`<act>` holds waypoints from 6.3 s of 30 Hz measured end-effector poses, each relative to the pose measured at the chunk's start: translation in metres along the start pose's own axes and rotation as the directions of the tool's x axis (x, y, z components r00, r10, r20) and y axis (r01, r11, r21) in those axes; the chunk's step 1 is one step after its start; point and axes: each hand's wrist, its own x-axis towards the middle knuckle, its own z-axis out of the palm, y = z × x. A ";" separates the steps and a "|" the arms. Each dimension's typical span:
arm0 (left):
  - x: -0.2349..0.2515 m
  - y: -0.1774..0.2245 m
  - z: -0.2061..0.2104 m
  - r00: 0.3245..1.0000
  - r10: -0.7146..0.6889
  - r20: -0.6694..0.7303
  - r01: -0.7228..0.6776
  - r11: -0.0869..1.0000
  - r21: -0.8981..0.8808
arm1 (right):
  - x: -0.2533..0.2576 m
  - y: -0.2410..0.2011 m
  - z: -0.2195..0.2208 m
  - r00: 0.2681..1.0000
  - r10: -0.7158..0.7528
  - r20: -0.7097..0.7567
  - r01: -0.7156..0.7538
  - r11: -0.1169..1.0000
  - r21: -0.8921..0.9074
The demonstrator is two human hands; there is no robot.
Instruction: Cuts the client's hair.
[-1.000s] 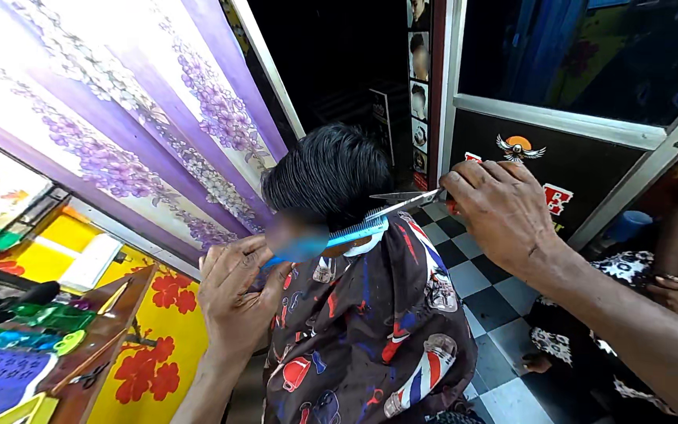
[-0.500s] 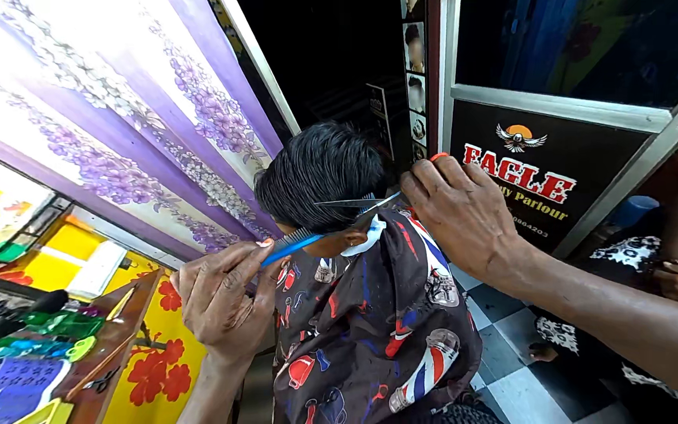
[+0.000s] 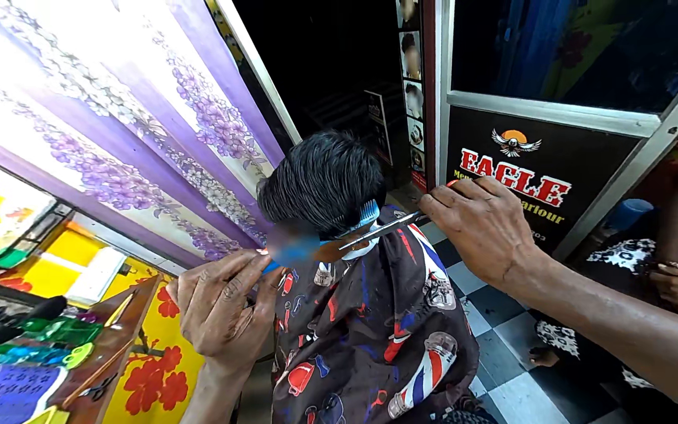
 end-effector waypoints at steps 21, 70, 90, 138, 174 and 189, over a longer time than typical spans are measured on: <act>0.030 0.017 -0.002 0.935 -0.260 0.242 0.281 0.958 -0.055 | -0.001 0.013 0.017 0.972 0.229 -0.059 -0.199 0.926 0.320; 0.034 0.015 0.016 0.998 -0.005 0.066 -0.005 0.988 0.153 | 0.048 0.020 0.016 0.996 -0.086 -0.007 0.086 0.994 0.070; 0.056 0.027 0.022 0.987 -0.062 0.148 0.018 0.959 0.282 | 0.051 0.070 0.047 0.999 -0.044 -0.017 0.046 0.982 0.182; -0.001 -0.054 0.025 0.982 0.088 0.166 -0.031 0.947 -0.321 | -0.060 -0.049 -0.015 0.825 0.564 0.029 -0.546 0.783 0.298; 0.028 -0.090 0.024 0.986 0.022 0.167 0.039 0.934 -0.356 | 0.024 -0.080 -0.029 0.923 0.350 0.162 -0.306 0.920 -0.247; 0.028 -0.089 0.027 0.989 0.047 0.143 0.009 0.929 -0.371 | 0.028 -0.083 -0.032 0.924 0.273 0.269 -0.230 0.957 -0.179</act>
